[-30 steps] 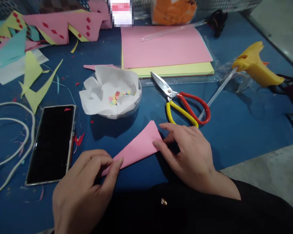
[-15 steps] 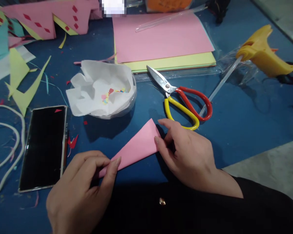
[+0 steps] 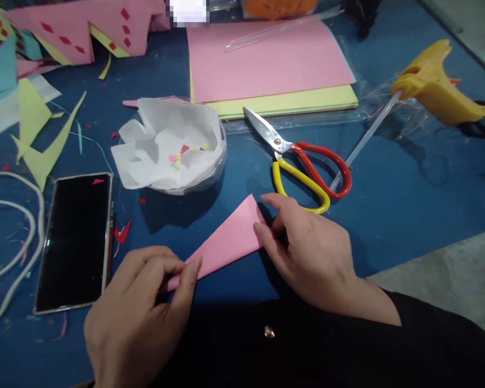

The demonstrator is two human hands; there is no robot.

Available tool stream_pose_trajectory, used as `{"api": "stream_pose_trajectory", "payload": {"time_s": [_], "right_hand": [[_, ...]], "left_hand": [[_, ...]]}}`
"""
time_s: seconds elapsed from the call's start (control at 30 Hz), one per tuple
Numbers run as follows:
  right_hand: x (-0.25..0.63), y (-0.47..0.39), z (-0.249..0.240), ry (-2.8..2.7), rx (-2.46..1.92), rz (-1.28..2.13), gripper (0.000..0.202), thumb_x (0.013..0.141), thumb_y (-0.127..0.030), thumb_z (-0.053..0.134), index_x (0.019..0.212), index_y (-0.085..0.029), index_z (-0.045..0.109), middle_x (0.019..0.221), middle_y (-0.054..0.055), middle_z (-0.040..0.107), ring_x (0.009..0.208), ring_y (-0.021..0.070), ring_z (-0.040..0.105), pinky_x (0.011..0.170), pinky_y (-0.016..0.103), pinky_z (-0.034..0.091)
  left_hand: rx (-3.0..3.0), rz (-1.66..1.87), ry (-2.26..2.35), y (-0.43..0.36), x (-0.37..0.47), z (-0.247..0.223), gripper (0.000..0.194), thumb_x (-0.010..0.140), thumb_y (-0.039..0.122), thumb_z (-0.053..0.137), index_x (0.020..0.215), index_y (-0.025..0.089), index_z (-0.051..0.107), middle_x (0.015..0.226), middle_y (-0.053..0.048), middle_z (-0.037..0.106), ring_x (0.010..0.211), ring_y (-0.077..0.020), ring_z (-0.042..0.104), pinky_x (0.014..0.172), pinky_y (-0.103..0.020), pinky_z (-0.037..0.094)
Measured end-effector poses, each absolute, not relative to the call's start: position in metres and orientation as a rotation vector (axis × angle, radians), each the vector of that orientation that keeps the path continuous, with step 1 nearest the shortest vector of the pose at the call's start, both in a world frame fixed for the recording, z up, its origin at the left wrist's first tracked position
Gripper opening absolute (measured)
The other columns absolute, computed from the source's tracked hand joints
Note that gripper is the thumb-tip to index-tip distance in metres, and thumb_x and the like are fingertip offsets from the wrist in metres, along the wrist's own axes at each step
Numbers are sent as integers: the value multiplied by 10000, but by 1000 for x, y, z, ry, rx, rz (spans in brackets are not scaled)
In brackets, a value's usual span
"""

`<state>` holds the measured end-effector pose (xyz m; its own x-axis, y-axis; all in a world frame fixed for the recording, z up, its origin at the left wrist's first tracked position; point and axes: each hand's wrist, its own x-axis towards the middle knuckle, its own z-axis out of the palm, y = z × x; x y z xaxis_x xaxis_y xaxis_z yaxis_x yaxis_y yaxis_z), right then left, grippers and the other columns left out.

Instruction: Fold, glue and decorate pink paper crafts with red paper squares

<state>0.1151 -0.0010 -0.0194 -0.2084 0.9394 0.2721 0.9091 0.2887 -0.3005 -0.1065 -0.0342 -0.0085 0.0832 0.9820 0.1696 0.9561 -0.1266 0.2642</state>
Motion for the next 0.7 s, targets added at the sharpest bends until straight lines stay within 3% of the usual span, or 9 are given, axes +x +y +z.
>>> {"api": "stream_pose_trajectory", "payload": {"time_s": [0.7], "right_hand": [[114, 1, -16, -2180, -1753, 192, 209, 963, -306, 505, 1119, -197, 590, 726, -26, 696, 590, 148, 614, 522, 272, 271]], "left_hand": [[2252, 544, 1982, -34, -104, -10, 268, 934, 366, 622, 713, 224, 564, 797, -25, 609, 716, -185, 585, 585, -319, 393]]}}
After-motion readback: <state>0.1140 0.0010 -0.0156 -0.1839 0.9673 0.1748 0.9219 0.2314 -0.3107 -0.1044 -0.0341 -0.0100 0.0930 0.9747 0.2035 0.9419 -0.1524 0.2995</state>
